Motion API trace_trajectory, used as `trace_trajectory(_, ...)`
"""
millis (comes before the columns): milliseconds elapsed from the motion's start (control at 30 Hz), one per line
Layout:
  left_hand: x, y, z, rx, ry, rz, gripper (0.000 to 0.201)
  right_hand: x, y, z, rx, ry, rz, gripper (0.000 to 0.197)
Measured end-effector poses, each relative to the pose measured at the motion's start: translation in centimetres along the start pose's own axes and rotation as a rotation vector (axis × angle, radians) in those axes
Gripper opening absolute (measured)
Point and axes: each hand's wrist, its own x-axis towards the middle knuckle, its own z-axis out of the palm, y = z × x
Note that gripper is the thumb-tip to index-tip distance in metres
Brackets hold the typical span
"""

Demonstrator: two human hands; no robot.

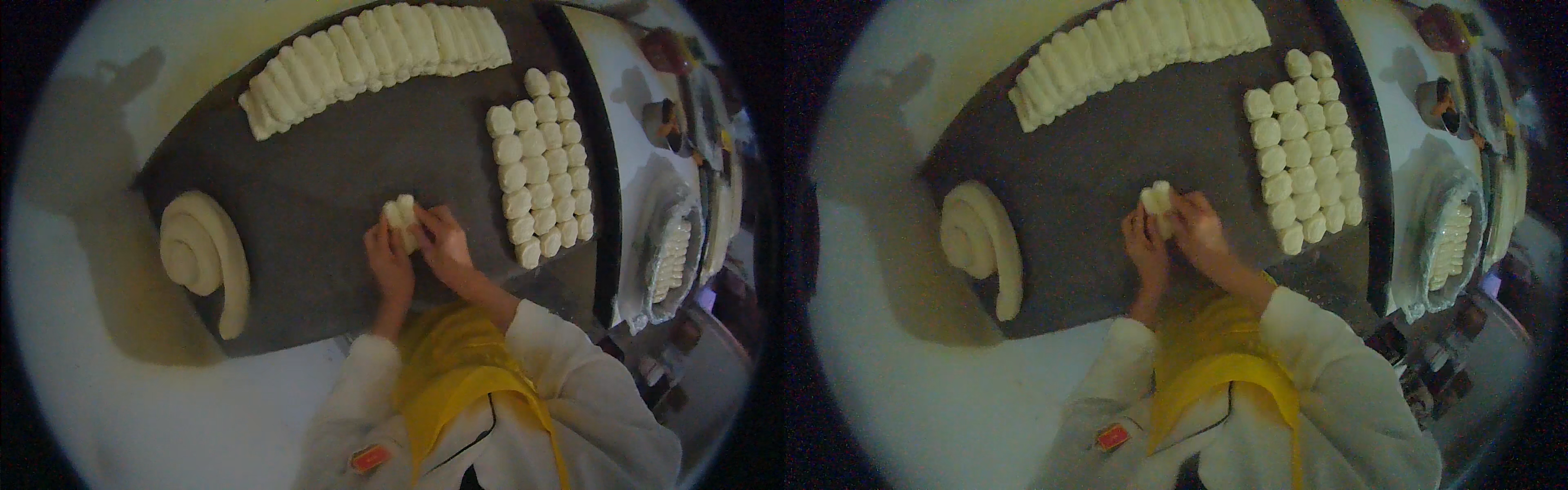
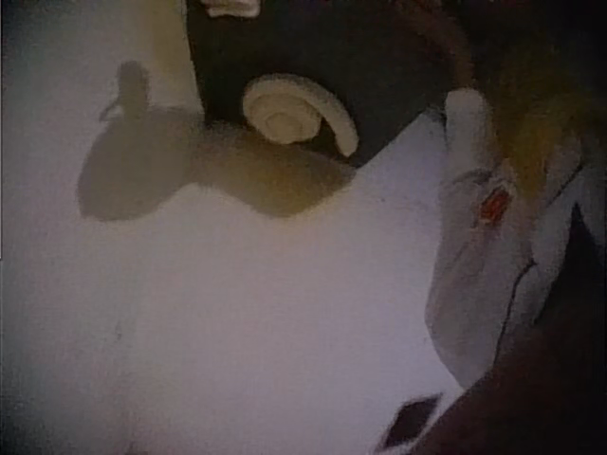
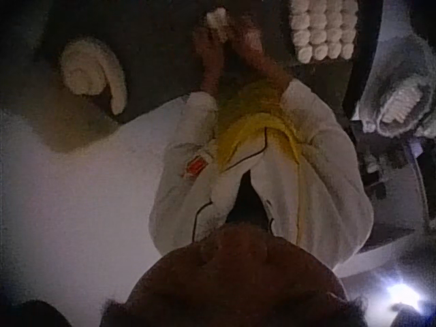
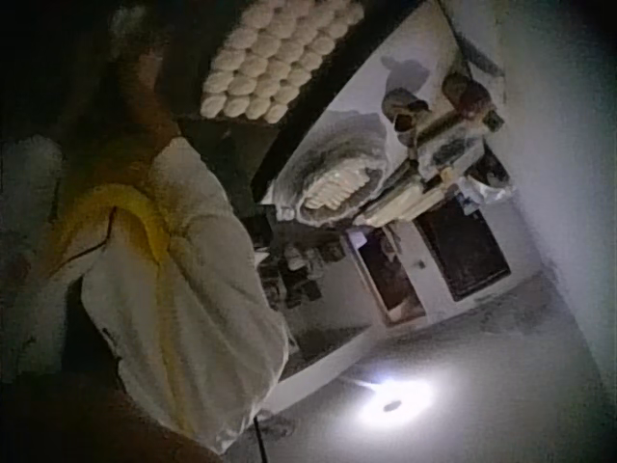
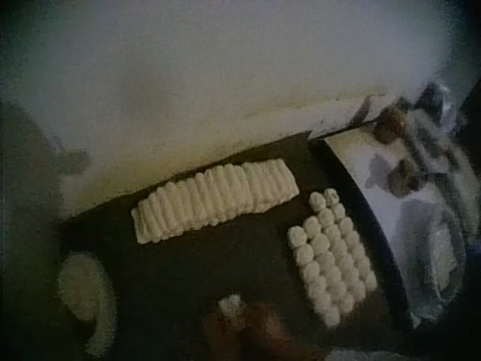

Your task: The person repeatedly pinches off small pieces of dough from a long rope, rolls them into uniform balls, and arranges them in rows on a work surface. They then gather the shaped pieces and place them into a metal bowl. The process is repeated multiple times throughout the clip.

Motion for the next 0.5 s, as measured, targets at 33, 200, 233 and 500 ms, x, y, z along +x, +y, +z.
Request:
trace_trajectory(33,0.4,0.6,-0.4,0.013,0.026,-0.042,0.042,0.4,-0.2,-1.0,-0.005,-0.008,-0.052,0.041)
trace_trajectory(200,7.9,8.9,2.1,-0.052,0.188,0.2,0.042,5.7,0.4,-10.7,-0.397,0.244,-0.282,0.036)
trace_trajectory(233,9.9,11.0,3.8,-0.281,0.044,0.117,0.045,6.6,0.9,-13.1,-0.59,0.404,-0.222,0.038)
trace_trajectory(500,14.9,15.0,19.3,-0.287,-0.267,0.205,0.038,11.1,4.4,-15.2,-0.96,0.282,-0.029,0.031)
